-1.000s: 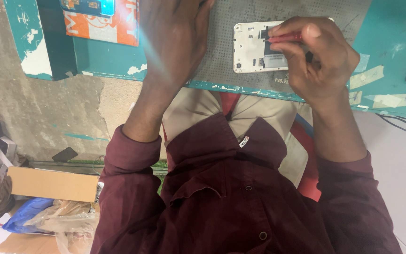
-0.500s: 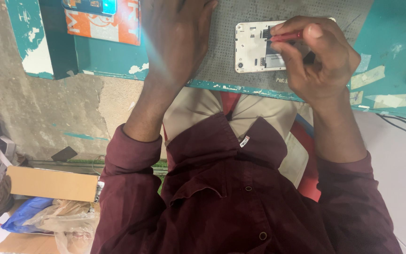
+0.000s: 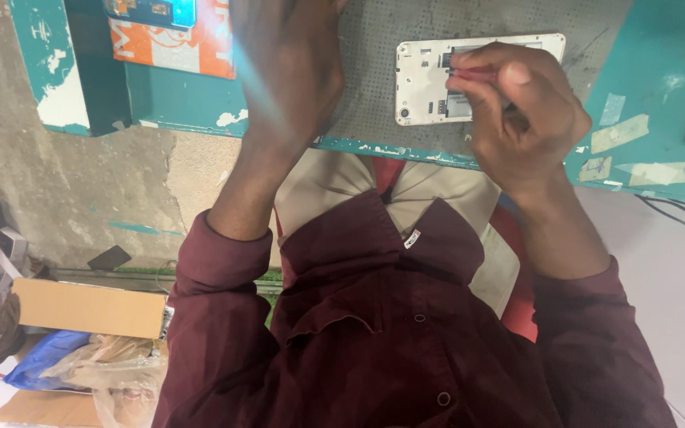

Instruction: The person removes the back cover of a white smartphone and uses a red screwdriver to unscrew and remove several screws from the internal frame. The person continues to manipulate the phone's internal components on a workbench.

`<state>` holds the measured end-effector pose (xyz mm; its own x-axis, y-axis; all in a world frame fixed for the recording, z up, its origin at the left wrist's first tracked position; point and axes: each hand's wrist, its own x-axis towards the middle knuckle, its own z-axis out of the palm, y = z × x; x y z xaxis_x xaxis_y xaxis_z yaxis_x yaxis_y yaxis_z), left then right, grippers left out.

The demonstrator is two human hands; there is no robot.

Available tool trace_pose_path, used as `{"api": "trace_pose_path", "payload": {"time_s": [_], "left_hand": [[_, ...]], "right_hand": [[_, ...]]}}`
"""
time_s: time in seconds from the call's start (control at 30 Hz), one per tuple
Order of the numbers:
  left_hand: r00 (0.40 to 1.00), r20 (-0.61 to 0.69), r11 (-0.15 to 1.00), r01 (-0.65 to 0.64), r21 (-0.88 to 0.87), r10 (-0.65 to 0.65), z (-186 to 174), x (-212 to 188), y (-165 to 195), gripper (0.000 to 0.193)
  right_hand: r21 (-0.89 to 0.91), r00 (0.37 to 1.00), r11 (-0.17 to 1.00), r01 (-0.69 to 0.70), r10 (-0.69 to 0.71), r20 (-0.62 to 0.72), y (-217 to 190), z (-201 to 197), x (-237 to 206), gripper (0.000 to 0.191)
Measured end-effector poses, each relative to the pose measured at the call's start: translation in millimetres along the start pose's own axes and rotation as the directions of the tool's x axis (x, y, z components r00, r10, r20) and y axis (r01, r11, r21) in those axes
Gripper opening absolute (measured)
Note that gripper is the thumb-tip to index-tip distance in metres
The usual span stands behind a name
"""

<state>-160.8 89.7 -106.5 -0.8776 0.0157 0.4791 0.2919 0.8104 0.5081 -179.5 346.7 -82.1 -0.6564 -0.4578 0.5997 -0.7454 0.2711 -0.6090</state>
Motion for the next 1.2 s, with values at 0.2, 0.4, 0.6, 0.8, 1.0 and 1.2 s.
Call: {"api": "trace_pose_path", "payload": {"time_s": [0.2, 0.4, 0.6, 0.8, 1.0, 1.2], "left_hand": [[0.999, -0.018, 0.998, -0.034, -0.051, 0.033, -6.7, 6.1, 13.9, 0.025], [0.980, -0.027, 0.979, -0.201, -0.040, 0.200, -15.0, 3.2, 23.6, 0.028], [0.887, 0.139, 0.887, -0.454, 0.086, 0.440, -23.6, -10.6, 32.6, 0.034], [0.821, 0.215, 0.831, -0.553, 0.068, 0.529, -31.1, -12.1, 36.9, 0.034], [0.828, 0.232, 0.848, -0.529, 0.024, 0.510, -27.1, -11.4, 36.2, 0.034], [0.866, 0.192, 0.887, -0.455, -0.080, 0.461, -25.4, -13.0, 41.0, 0.028]], "right_hand": [[0.191, 0.995, 0.977, -0.095, 0.084, 0.062, 0.4, -6.8, -3.9, 0.068], [0.334, 0.996, 0.938, -0.089, 0.076, 0.051, 2.2, -10.4, -5.3, 0.080], [0.274, 0.989, 0.951, -0.146, 0.138, 0.050, -13.1, -8.2, -11.6, 0.077], [0.310, 0.997, 0.948, -0.073, 0.065, 0.037, -17.1, -7.8, -3.1, 0.082], [0.345, 0.992, 0.930, -0.129, 0.117, 0.055, -17.6, -11.0, -3.1, 0.076], [0.243, 0.998, 0.968, -0.057, 0.056, 0.010, -17.9, -16.8, -2.9, 0.085]]}}
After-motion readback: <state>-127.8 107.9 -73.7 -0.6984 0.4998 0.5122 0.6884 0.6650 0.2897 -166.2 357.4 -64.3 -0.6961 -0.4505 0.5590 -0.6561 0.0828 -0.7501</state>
